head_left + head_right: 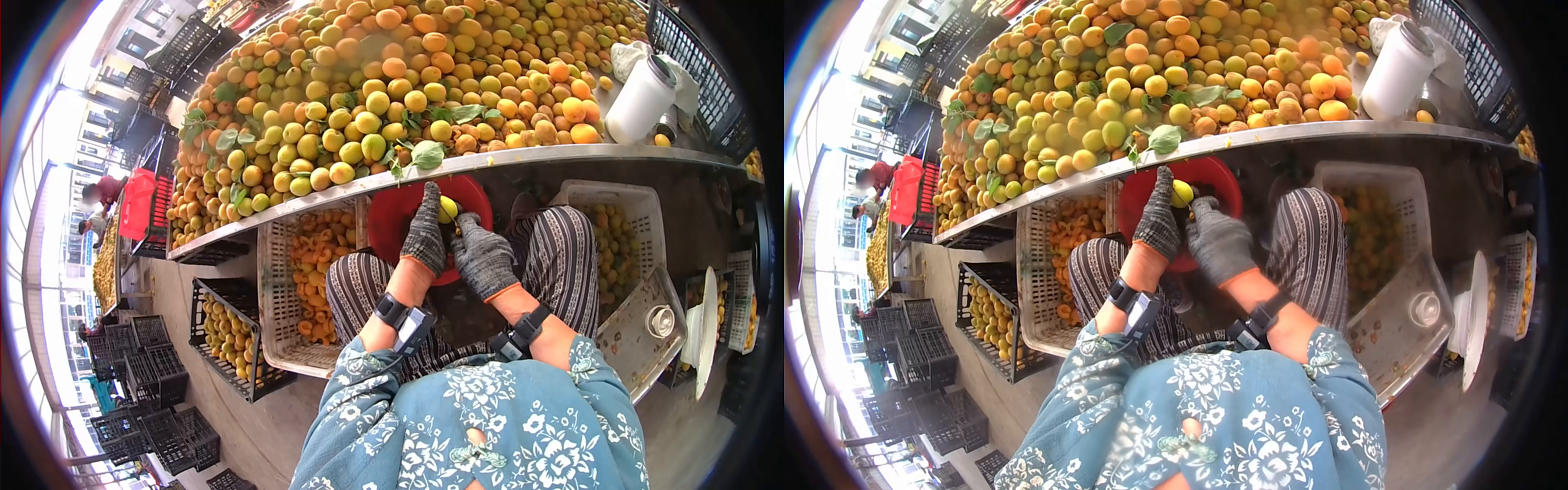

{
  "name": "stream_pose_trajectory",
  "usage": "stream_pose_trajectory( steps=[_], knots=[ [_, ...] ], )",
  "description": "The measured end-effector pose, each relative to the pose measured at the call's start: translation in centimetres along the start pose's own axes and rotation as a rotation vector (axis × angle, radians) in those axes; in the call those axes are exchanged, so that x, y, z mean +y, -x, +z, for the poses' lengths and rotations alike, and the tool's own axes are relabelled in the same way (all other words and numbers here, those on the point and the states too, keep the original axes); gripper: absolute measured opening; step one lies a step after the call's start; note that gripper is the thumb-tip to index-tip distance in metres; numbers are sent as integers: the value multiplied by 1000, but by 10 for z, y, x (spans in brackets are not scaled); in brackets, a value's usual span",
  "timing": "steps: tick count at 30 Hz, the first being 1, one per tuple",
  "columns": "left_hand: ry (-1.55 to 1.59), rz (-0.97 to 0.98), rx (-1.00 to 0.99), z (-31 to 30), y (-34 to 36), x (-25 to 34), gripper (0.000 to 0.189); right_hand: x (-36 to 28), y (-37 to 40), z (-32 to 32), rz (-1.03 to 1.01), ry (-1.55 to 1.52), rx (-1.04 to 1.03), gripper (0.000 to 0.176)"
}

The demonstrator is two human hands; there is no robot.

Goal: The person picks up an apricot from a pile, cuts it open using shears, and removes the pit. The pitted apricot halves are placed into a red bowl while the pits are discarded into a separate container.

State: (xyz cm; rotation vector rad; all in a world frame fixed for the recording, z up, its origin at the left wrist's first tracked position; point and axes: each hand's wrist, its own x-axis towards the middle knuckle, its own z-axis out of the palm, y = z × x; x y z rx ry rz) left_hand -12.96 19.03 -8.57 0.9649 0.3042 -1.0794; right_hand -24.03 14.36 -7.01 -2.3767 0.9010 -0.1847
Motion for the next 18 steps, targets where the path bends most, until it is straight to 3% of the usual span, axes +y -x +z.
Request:
stream_pose_trajectory(
  steps=[1, 6, 11, 18],
  knots=[
    [25, 61, 68, 3, 1, -2, 44, 3, -2, 1, -23, 5, -6, 29],
    [65, 89, 35, 6, 2, -7, 38, 0, -7, 4, 3, -45, -34, 31],
    [53, 117, -1, 8, 8, -7, 33, -6, 1, 16, 128, -416, 25, 37],
    [77, 139, -46, 4, -11, -18, 23, 6, 2, 34, 191, -630, 39, 33]
  ],
)
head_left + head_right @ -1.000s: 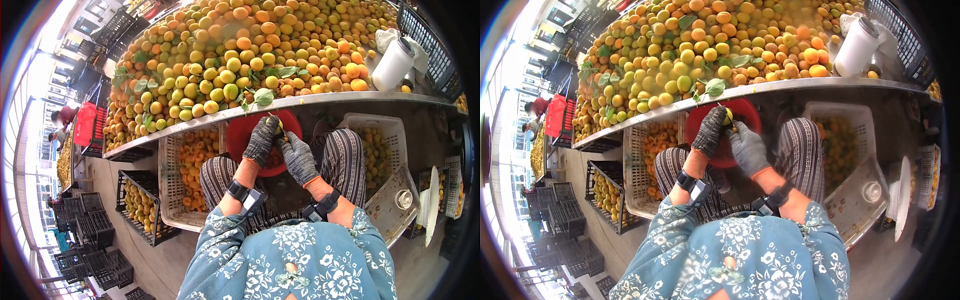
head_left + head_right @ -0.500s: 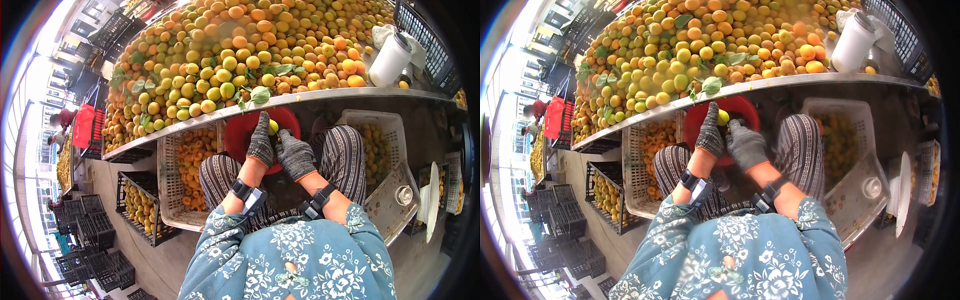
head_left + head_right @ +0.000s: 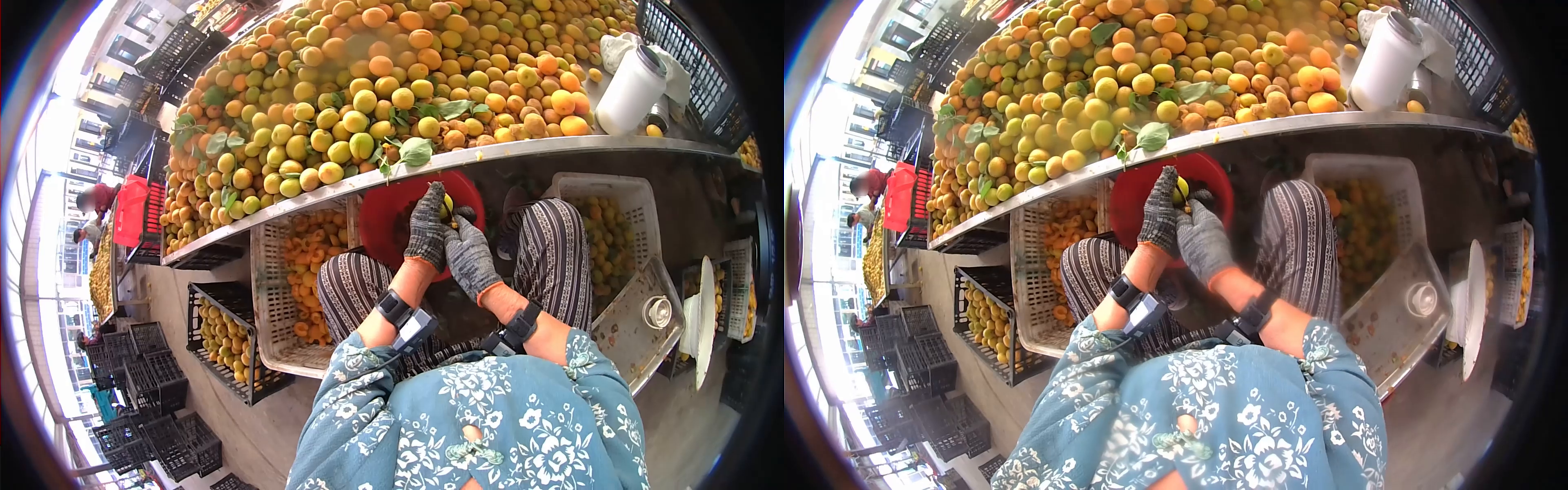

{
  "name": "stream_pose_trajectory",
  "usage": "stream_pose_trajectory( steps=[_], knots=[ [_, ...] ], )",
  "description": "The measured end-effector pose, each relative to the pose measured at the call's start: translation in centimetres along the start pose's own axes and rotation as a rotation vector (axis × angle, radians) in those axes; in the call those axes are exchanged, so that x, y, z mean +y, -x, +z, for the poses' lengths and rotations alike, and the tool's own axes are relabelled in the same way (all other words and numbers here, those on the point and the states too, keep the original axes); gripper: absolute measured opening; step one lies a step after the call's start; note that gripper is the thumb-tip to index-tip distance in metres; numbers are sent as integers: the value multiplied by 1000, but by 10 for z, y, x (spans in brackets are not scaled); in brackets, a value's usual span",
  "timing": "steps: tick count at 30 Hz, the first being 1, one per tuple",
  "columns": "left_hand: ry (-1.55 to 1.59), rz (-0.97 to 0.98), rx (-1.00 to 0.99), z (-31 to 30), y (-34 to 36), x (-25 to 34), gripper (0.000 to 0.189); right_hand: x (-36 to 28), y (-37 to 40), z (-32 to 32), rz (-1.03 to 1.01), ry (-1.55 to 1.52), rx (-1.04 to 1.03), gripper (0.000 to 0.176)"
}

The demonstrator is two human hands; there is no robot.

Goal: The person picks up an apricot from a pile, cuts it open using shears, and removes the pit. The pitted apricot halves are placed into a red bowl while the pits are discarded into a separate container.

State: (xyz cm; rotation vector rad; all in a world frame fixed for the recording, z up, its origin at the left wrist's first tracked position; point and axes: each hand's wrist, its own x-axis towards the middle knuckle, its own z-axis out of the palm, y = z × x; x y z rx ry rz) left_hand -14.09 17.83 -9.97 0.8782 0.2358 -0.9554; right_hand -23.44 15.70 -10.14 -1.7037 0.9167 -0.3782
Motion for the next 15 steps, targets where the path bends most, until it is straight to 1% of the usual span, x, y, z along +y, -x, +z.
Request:
stream_pose_trajectory(
  steps=[1, 2, 3, 4, 5, 6, 7, 8, 9, 10, 11, 12, 13, 14, 15],
  knots=[
    [-27, 10, -50, -3, -3, -1, 21, 4, -2, 1, 10, -101, -16, 31],
    [-28, 9, -48, -6, -7, -3, 21, 7, -3, 2, 19, -203, -32, 30],
    [-170, 123, -55, -8, -8, -4, 21, 6, -2, 0, 21, -205, -31, 30],
    [-313, 239, -62, -10, -10, -5, 21, 5, -1, -1, 40, -303, -60, 29],
    [-314, 239, -62, -13, -11, -6, 21, 4, 0, -3, 58, -402, -89, 28],
    [-502, 350, -128, -15, -8, -5, 21, 2, 1, -6, 59, -404, -88, 28],
    [-689, 461, -193, -16, -6, -4, 22, 0, 3, -9, 99, -503, -137, 28],
    [-689, 462, -192, -17, -5, -4, 22, -1, 3, -11, 137, -602, -188, 27],
    [-596, 381, -149, -14, -3, -3, 23, -1, 2, -15, 133, -602, -188, 27],
    [-503, 302, -108, -10, -2, -1, 24, 0, -1, -21, 51, -489, -223, 28],
    [-506, 306, -112, -8, 0, 0, 24, 0, -2, -24, -30, -376, -254, 29],
    [-434, 208, -72, -7, 2, 2, 26, 1, -2, -24, -34, -378, -251, 29],
    [-359, 112, -32, -4, 4, 5, 28, 2, -1, -23, -74, -239, -192, 33],
    [-358, 116, -33, -2, 4, 7, 28, 2, -2, -23, -112, -100, -134, 36],
    [-383, 109, -29, -1, 5, 9, 29, -3, -1, -25, -113, -99, -135, 36]
  ],
)
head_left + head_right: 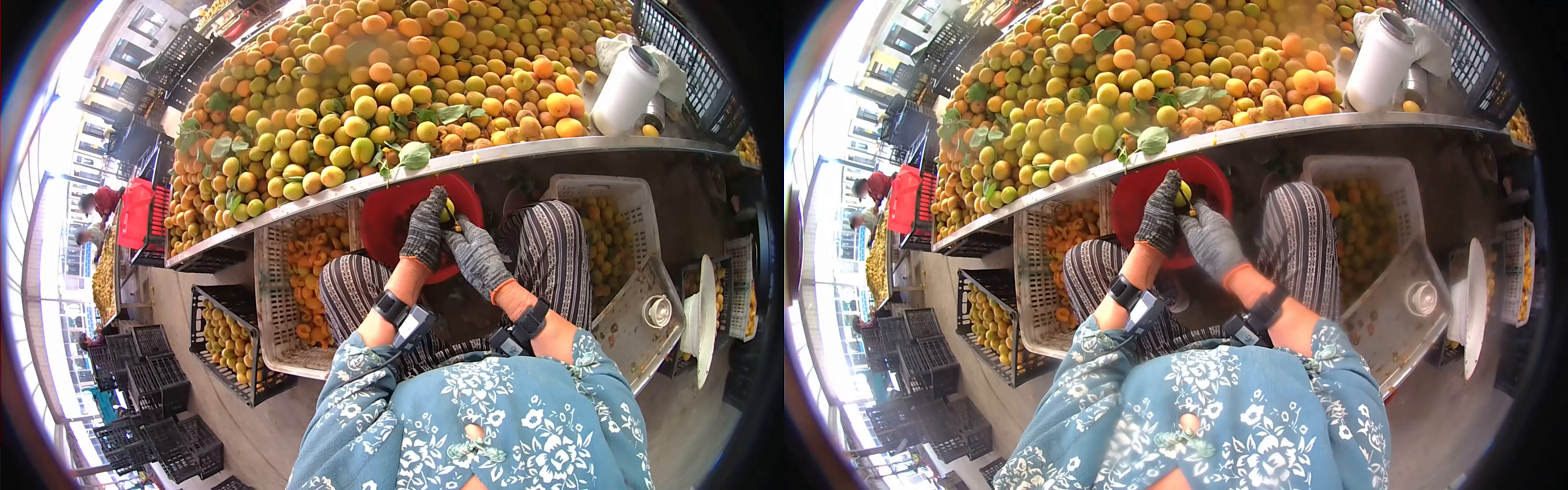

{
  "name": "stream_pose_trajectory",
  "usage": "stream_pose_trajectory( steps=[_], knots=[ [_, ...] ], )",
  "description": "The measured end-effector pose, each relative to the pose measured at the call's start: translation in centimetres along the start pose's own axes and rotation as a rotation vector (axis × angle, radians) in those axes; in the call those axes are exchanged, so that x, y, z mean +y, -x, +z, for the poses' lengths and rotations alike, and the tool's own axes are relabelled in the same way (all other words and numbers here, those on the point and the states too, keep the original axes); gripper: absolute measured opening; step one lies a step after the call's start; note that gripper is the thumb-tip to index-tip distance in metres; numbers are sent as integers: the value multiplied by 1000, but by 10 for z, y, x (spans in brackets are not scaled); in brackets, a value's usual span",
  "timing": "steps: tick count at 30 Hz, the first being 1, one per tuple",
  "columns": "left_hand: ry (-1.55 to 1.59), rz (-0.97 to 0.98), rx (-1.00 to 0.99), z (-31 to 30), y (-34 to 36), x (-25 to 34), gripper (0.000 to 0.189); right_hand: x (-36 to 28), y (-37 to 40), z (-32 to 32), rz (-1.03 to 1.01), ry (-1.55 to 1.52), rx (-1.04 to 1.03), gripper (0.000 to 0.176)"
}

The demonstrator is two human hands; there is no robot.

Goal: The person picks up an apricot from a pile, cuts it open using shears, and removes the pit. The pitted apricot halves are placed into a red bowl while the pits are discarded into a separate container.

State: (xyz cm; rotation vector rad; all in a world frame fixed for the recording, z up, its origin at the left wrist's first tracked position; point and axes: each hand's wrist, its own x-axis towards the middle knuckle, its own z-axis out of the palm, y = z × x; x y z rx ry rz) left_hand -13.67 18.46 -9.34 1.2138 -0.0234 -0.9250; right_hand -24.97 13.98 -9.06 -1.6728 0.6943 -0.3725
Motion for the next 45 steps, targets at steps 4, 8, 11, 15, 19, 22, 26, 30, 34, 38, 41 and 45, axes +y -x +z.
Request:
stream_pose_trajectory(
  steps=[4, 8, 11, 15, 19, 22, 26, 30, 34, 38, 41, 45],
  knots=[
    [287, -162, -113, -10, -1, 8, 32, -25, 5, -9, 73, 451, 39, 45],
    [345, -163, -190, -19, 2, 12, 33, -22, 1, -5, 54, 613, 53, 46],
    [280, 4, -442, -20, 8, 23, 36, -19, 3, -6, -17, 518, 30, 46],
    [279, 21, -468, -24, 6, 26, 45, -12, 3, -4, -42, 507, 25, 45],
    [169, 167, -520, -25, 7, 30, 53, -11, 6, -4, -166, 444, 57, 37],
    [124, 279, -563, -20, 8, 32, 53, -15, 6, -4, -201, 436, 80, 32],
    [530, 44, -492, -16, 22, 40, 49, -12, 7, -1, -245, 398, 105, 31],
    [428, 70, -528, -24, 11, 31, 40, -5, 5, 3, -259, 414, 128, 31],
    [-791, 504, -319, -46, -20, 5, 31, 0, 3, 5, -258, 345, 172, 32],
    [506, -321, -534, -22, 11, 28, 31, -2, 2, 4, -264, 330, 202, 32],
    [381, -140, -565, -25, 18, 38, 46, -4, 3, -1, -289, 346, 133, 30],
    [-30, 78, -519, -28, 16, 47, 40, -2, 3, -3, -314, 308, 108, 29]
  ],
)
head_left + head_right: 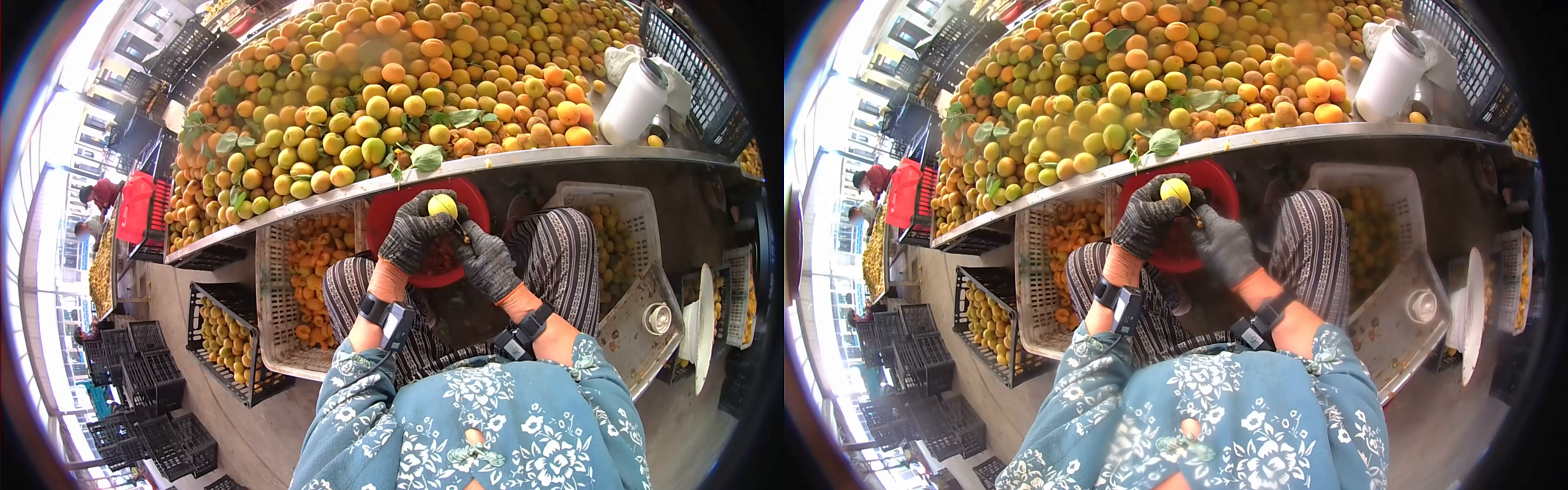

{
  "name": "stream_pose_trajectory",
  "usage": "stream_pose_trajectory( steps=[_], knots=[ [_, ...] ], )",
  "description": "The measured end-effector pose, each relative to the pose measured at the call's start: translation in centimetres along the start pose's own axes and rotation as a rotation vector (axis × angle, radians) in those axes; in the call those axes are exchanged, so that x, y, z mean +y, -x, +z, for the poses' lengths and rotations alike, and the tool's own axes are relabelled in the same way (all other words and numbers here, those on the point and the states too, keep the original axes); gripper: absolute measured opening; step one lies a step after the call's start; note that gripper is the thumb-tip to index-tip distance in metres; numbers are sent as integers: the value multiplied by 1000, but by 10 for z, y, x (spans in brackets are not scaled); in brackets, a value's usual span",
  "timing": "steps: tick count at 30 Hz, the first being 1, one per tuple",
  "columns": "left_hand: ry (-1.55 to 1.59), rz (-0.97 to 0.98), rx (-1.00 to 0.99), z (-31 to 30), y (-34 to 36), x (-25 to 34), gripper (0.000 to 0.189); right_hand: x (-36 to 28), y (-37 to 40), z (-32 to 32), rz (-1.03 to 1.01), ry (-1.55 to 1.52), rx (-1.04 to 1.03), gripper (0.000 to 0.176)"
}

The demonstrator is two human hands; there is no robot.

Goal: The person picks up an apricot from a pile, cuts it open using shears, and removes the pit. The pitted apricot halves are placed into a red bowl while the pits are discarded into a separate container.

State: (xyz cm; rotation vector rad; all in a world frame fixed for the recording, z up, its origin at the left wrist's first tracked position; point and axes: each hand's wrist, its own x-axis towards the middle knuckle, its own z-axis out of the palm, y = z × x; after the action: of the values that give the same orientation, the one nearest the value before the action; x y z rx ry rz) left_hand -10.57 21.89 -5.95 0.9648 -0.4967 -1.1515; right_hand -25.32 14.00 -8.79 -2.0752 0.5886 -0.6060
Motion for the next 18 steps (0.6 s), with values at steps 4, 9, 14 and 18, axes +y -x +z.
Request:
stream_pose_trajectory(
  steps=[4, 9, 14, 18],
  knots=[
    [-156, 36, 49, 0, 1, -2, 49, 4, 2, 1, -14, 30, -10, 28],
    [-212, 66, 71, 1, -3, -8, 48, 6, -1, 1, 24, 82, -24, 27],
    [-249, 61, 184, 0, -6, -17, 51, 4, -5, -3, 95, 210, -112, 32],
    [30, 118, 141, 4, -10, -25, 58, 7, -2, 2, 57, 161, -84, 33]
  ],
)
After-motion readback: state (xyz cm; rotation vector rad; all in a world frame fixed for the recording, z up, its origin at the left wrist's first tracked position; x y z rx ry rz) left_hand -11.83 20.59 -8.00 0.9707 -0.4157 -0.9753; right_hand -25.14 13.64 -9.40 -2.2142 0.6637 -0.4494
